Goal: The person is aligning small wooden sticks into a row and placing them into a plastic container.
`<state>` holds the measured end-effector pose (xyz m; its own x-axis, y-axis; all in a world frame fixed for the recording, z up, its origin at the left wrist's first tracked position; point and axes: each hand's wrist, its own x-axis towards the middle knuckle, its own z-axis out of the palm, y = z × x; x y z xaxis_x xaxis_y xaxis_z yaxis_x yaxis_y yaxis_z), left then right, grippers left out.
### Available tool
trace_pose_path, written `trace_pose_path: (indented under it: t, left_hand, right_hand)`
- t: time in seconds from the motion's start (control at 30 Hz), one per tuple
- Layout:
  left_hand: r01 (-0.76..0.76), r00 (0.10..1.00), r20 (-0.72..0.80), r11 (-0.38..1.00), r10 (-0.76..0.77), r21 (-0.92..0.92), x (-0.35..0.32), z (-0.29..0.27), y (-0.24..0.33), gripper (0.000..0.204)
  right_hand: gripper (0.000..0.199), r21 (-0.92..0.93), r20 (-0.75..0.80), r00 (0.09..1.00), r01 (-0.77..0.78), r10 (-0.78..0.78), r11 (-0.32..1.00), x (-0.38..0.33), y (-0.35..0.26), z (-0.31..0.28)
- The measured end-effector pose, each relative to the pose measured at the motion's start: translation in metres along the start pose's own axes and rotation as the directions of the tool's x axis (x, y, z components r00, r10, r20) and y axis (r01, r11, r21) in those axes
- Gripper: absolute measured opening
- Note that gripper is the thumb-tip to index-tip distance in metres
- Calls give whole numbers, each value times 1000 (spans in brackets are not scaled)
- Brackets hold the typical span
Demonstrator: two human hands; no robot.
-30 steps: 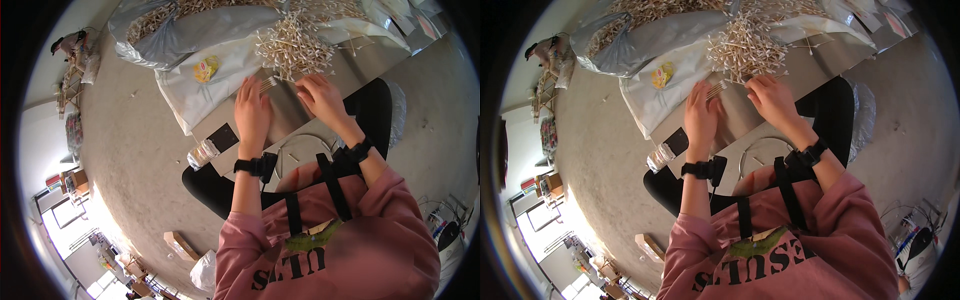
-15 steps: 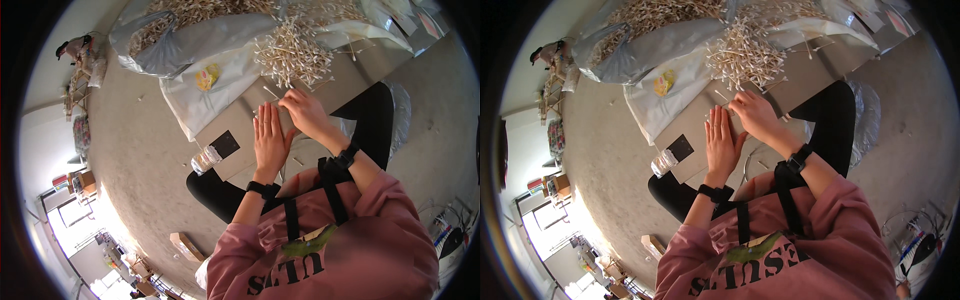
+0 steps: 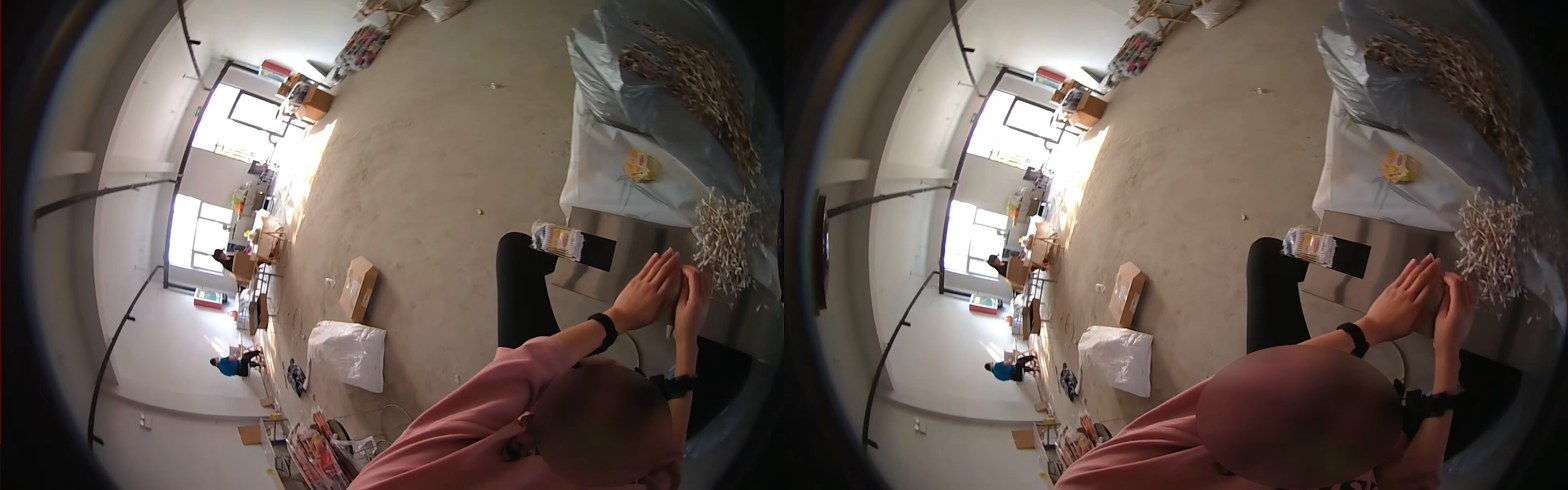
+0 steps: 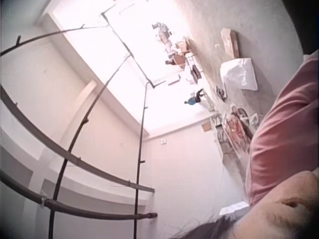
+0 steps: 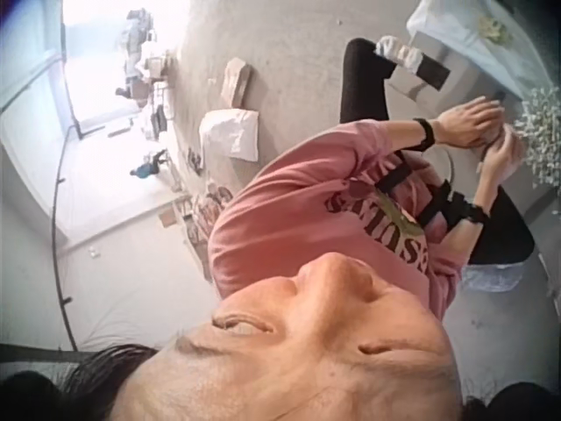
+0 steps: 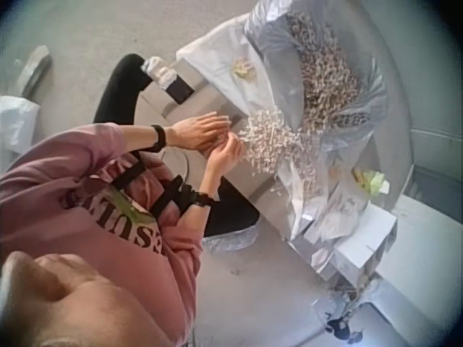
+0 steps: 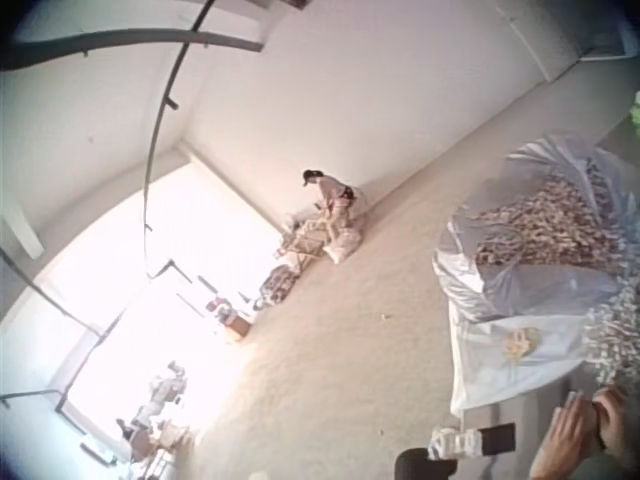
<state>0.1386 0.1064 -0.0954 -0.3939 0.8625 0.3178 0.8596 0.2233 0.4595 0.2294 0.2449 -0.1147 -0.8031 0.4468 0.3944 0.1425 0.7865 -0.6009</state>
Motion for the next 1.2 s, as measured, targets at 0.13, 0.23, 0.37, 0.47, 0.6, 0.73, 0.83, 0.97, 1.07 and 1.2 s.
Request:
trace_pose_path:
  t: [0.13, 0.23, 0.37, 0.47, 0.6, 0.73, 0.83, 0.97, 1.07, 1.2]
  left_hand:
    - [9, 1000, 6, 999, -9, 38, -2, 6, -8, 68]
    - [-13, 998, -66, 999, 16, 52, -1, 8, -7, 74]
    - [13, 998, -60, 1000, -12, 18, 1, 10, 0, 70]
    - [-44, 999, -30, 997, 42, -66, 6, 11, 10, 59]
    - [23, 997, -75, 999, -21, 27, -11, 13, -21, 45]
    - [11, 997, -76, 999, -15, -53, -7, 4, -19, 48]
    - [52, 996, -68, 996, -57, -67, 4, 2, -15, 48]
    - [64, 996, -65, 996, -69, -70, 7, 3, -11, 45]
    - [81, 995, -63, 996, -83, -30, 5, 2, -9, 42]
    - [69, 992, -103, 997, -70, -18, 6, 2, -8, 36]
  right_hand:
    - [28, 139, 3, 1000, 7, -7, 990, 1, -1, -8]
    - [34, -135, -137, 990, -33, 15, 990, -10, 45, -37]
    - [35, -343, -155, 987, -87, 35, 935, -20, 84, -55]
    - [34, -350, -152, 981, -168, 121, 922, -28, 88, -63]
    - [26, -289, -100, 988, -143, 119, 947, 8, 25, -33]
    - [25, -190, -114, 989, -118, 97, 975, 20, -1, -28]
    - [22, -120, -143, 989, -53, 36, 991, 24, -4, -21]
    - [20, -20, -111, 994, 6, -8, 1000, 16, -8, -17]
    - [24, 30, -127, 992, 12, -8, 999, 12, -7, -24]
    - [28, 60, -136, 988, -69, 77, 996, 13, -4, -38]
